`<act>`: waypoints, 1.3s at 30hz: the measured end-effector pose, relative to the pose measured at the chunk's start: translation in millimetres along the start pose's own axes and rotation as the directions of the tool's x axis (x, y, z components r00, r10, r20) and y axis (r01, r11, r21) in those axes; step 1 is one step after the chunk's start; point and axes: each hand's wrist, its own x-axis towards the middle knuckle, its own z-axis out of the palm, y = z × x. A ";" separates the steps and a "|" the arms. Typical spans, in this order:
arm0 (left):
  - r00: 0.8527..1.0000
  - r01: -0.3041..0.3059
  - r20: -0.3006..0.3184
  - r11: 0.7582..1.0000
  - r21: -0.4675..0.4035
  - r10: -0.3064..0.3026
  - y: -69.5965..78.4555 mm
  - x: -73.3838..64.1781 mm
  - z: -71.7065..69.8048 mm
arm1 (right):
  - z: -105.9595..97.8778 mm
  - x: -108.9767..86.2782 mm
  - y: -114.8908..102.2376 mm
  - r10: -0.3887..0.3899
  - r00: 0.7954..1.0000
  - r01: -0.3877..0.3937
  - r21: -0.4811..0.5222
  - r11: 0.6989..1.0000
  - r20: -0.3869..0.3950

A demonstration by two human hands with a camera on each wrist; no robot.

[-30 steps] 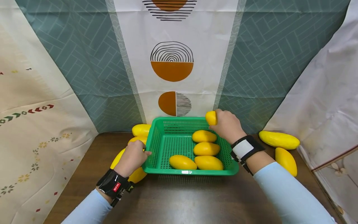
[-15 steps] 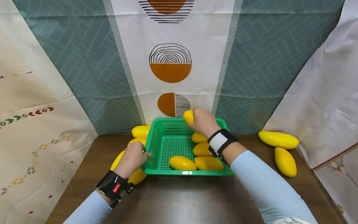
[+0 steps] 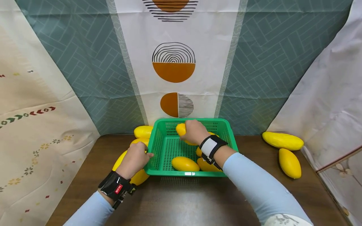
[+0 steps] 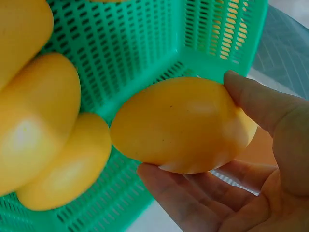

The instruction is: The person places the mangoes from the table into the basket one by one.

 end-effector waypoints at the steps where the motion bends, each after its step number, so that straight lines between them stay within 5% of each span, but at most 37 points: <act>1: 1.000 0.000 -0.001 1.000 -0.001 0.000 0.1 0.1 -0.1 | 2.3 0.1 -1.0 0.000 1.000 0.000 0.002 1.000 0.010; 20: 1.000 0.005 -0.009 1.000 -0.022 -0.006 0.6 0.3 1.3 | 42.7 0.4 -0.6 0.018 0.992 -0.016 -0.013 1.000 0.123; 30: 1.000 0.011 0.006 0.999 -0.030 -0.011 -0.1 0.1 1.4 | 48.0 0.0 3.3 0.048 0.987 -0.042 -0.046 0.998 0.151; 39: 1.000 0.016 0.004 1.000 -0.022 -0.016 -0.2 0.6 1.2 | 46.1 -2.7 0.4 0.049 0.953 -0.025 -0.085 0.996 0.300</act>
